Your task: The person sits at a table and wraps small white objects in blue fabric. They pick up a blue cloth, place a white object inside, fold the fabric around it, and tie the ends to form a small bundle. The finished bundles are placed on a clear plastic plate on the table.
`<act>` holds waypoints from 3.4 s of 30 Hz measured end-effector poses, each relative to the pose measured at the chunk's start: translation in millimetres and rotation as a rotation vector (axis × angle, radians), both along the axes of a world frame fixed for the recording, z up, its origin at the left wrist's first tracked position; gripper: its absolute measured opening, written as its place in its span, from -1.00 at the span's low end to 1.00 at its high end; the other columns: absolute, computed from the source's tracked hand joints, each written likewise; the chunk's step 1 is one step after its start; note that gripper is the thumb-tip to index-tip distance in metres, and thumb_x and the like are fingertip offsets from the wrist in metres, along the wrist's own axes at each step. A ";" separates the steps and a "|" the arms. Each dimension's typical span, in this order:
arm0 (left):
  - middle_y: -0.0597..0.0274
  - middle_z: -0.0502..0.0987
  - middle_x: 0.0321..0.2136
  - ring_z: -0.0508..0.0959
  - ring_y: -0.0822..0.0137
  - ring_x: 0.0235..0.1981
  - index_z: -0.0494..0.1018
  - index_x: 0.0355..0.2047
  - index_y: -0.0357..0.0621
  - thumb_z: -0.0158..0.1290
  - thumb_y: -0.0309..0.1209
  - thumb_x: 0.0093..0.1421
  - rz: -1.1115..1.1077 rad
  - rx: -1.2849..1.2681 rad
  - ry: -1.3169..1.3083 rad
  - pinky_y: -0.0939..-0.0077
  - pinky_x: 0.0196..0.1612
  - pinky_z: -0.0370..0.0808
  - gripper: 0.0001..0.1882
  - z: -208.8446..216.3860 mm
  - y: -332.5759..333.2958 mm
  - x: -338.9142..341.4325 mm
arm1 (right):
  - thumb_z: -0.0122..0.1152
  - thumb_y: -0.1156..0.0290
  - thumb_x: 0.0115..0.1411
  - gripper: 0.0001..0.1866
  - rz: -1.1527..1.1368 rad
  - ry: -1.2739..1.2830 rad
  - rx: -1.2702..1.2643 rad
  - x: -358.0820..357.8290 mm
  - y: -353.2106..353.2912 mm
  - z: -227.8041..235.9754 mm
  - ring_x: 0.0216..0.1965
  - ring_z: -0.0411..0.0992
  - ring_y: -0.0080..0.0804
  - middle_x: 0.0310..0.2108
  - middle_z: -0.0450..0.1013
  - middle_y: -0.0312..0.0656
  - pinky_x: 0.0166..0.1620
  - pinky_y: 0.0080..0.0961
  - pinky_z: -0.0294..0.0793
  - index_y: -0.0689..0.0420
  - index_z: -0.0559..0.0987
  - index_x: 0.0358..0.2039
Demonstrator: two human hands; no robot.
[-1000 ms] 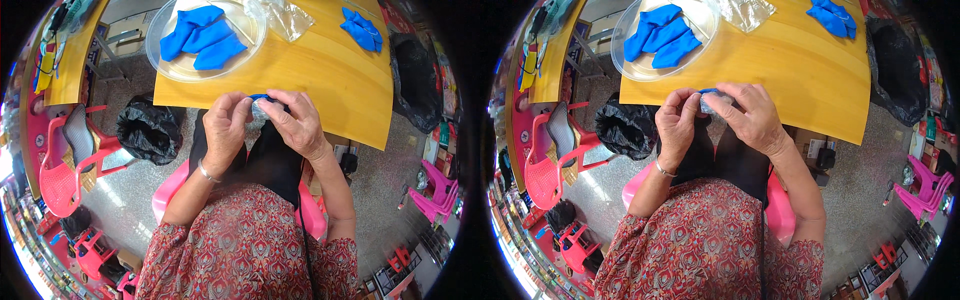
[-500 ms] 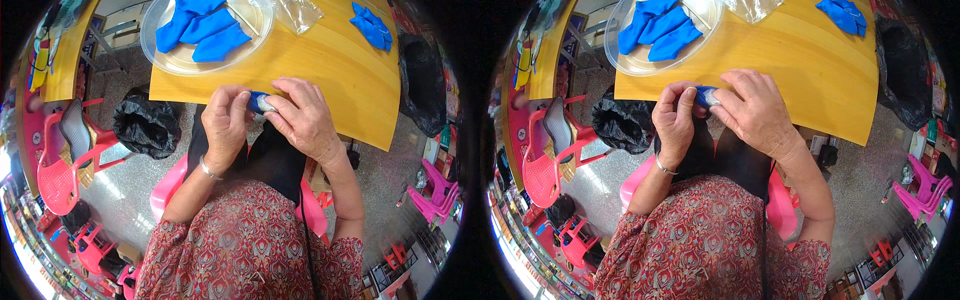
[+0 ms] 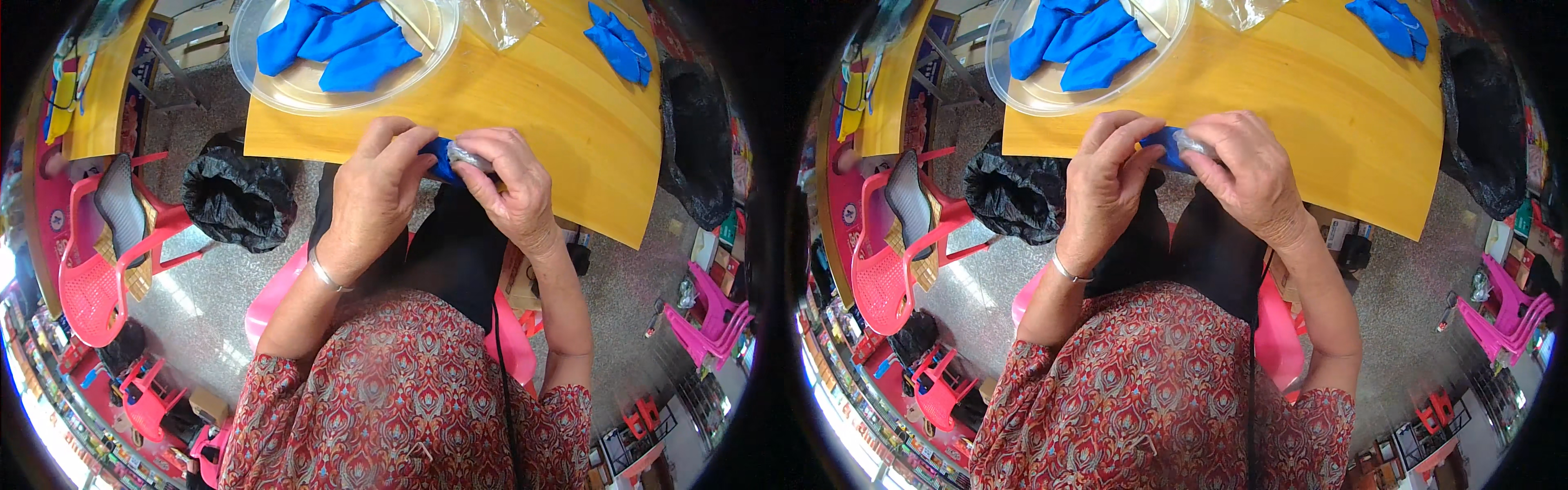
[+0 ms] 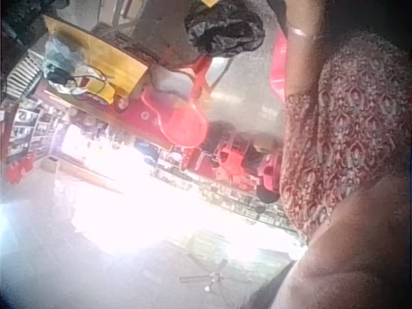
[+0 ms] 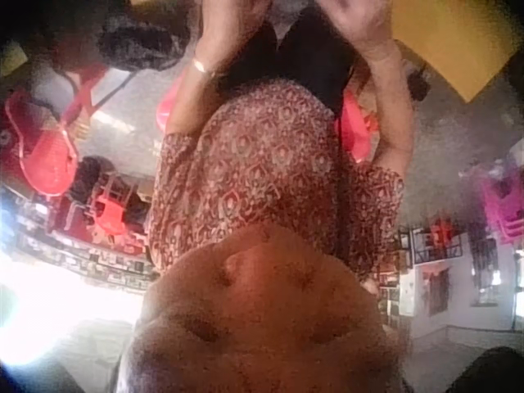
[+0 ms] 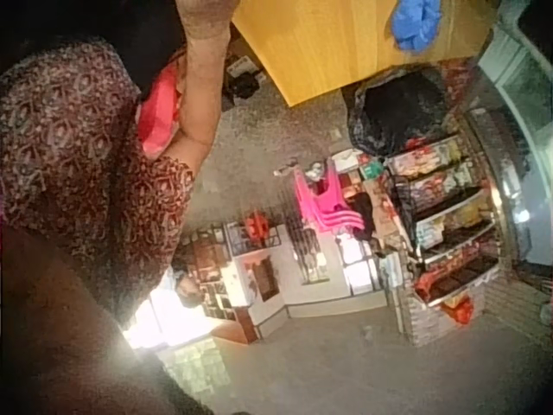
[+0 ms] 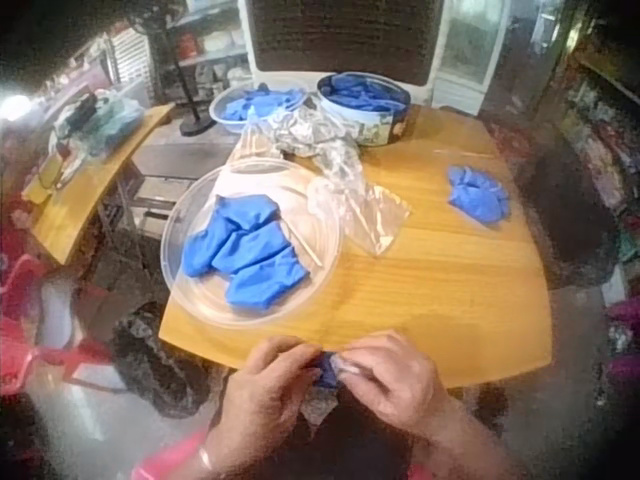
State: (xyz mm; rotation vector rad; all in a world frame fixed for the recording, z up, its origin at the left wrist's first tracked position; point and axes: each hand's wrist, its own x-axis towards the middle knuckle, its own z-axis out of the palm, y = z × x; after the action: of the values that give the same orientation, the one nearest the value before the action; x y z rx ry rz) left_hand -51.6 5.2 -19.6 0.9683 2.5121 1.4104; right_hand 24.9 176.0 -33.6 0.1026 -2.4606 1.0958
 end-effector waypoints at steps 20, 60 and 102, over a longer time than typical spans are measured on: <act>0.03 0.45 -0.36 0.50 0.08 -0.36 0.40 -0.32 -0.25 0.11 -0.72 0.04 0.095 0.243 0.113 0.39 -0.31 0.47 -0.79 -26.5 1.8 5.4 | 0.39 0.45 -0.05 -0.77 0.095 -0.052 0.090 -0.4 1.9 9.6 -0.25 0.45 -0.19 -0.26 0.45 -0.16 -0.18 -0.34 0.48 0.16 0.55 -0.35; -0.01 0.39 0.11 0.40 0.24 0.15 0.19 0.20 -0.34 -0.18 -0.27 0.42 -0.039 0.893 -1.060 0.36 0.20 0.34 -0.54 27.5 13.3 42.2 | 0.31 0.04 0.02 -0.54 -0.132 0.019 0.265 32.4 -24.8 46.7 0.01 0.29 -0.11 0.06 0.31 -0.13 -0.01 -0.18 0.25 -0.01 0.62 -0.10; 0.01 0.38 0.12 0.39 0.05 0.17 0.17 0.23 -0.12 -0.06 -0.20 0.35 -0.327 1.138 -1.358 0.13 0.21 0.33 -0.48 20.6 -10.3 38.4 | 0.42 0.35 -0.11 -0.57 -0.215 0.202 -0.077 24.4 -51.2 64.0 0.06 0.35 -0.12 0.04 0.40 -0.13 0.03 -0.21 0.30 0.06 0.62 -0.14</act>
State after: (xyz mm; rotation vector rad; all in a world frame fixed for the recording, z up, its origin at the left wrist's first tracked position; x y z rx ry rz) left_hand -13.2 -5.1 1.0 0.1658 0.5192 2.1906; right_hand 49.3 124.8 30.4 -0.0708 -2.1903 1.0309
